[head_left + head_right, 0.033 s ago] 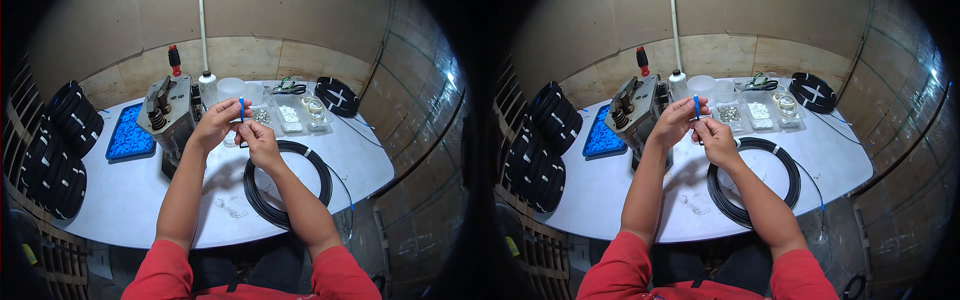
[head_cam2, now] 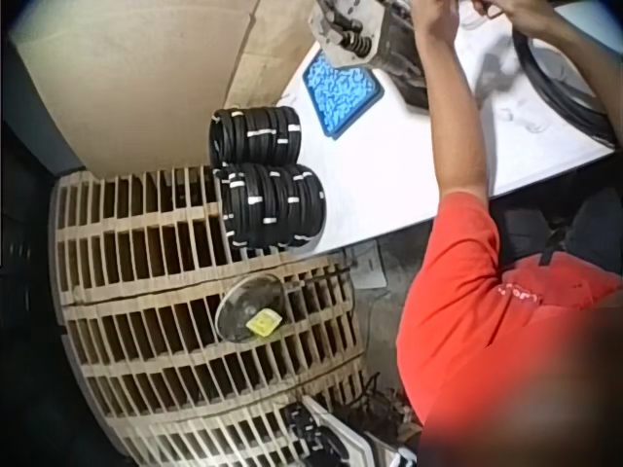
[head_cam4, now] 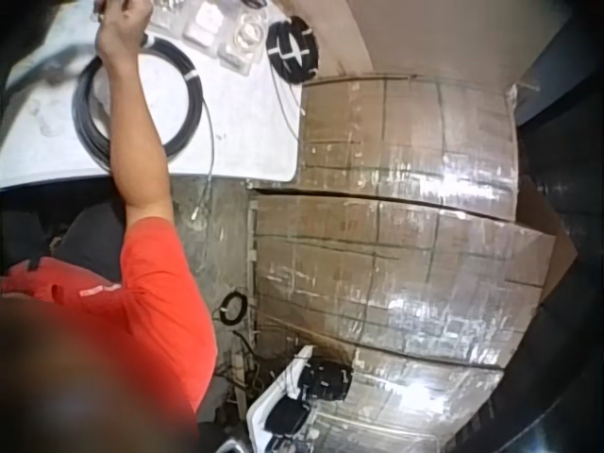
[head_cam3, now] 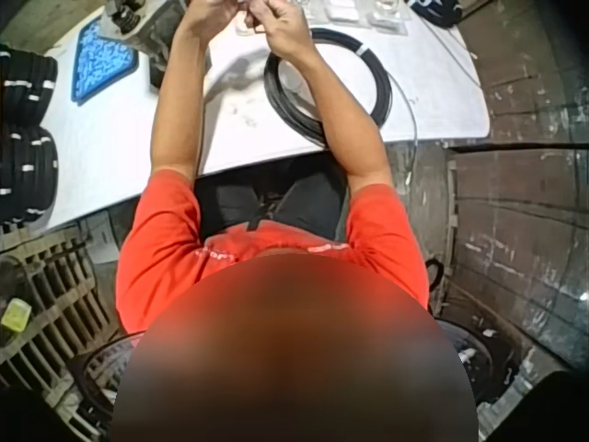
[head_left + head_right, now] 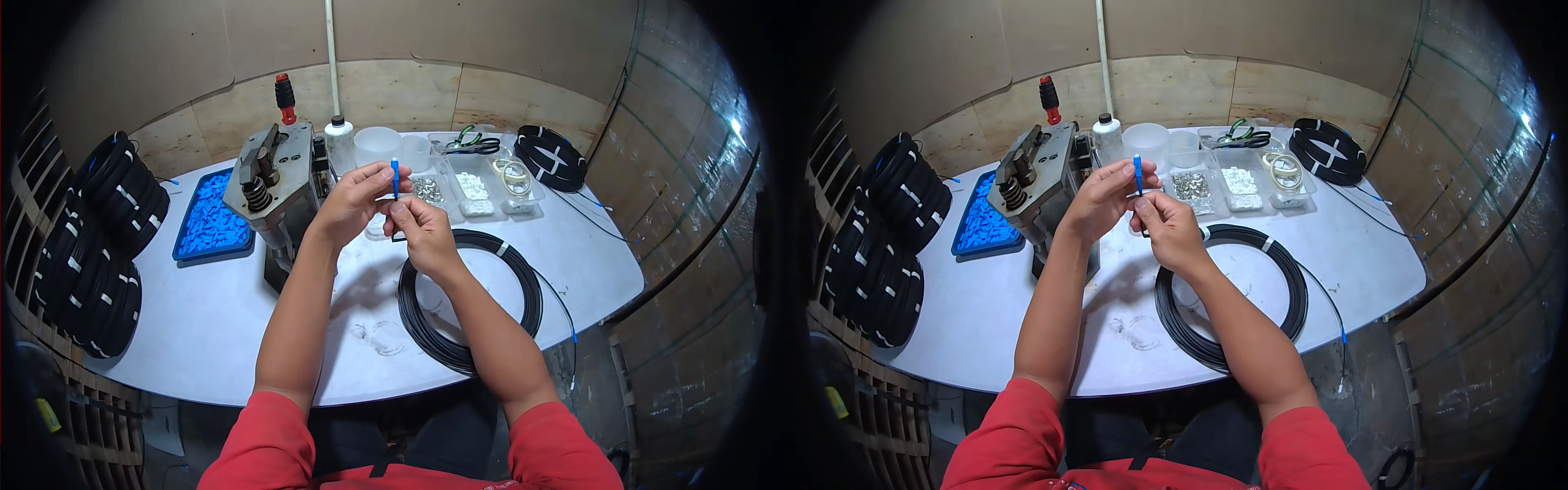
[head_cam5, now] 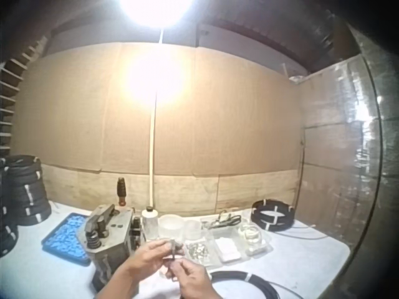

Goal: The recorder prepares a cable by stripping it and attaching a blue connector using a press machine.

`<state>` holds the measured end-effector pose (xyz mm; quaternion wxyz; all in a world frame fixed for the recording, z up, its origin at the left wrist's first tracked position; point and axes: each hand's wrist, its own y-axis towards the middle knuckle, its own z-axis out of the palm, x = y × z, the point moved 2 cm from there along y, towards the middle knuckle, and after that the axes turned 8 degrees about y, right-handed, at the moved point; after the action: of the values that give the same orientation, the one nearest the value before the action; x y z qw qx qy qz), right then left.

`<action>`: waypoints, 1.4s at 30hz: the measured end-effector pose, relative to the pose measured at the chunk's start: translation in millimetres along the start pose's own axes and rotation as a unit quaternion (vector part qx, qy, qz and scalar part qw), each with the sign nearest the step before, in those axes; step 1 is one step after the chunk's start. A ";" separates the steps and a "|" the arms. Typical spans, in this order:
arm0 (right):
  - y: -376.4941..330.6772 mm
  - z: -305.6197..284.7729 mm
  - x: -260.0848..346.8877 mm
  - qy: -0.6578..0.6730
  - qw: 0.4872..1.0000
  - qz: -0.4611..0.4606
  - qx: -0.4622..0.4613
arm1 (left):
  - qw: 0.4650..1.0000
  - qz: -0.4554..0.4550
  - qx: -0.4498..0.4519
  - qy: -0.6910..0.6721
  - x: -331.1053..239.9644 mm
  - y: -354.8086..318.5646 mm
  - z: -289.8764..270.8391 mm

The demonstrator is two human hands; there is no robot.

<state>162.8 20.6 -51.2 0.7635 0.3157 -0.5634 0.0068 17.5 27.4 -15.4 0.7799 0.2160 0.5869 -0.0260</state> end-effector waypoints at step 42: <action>-0.2 -0.7 0.6 0.012 1.000 0.006 0.009 | 1.000 0.004 0.029 0.002 1.7 3.0 -5.1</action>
<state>163.7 20.5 -50.9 0.7671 0.3190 -0.5562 0.0197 14.3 32.4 -17.2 0.7725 0.2408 0.5863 -0.0395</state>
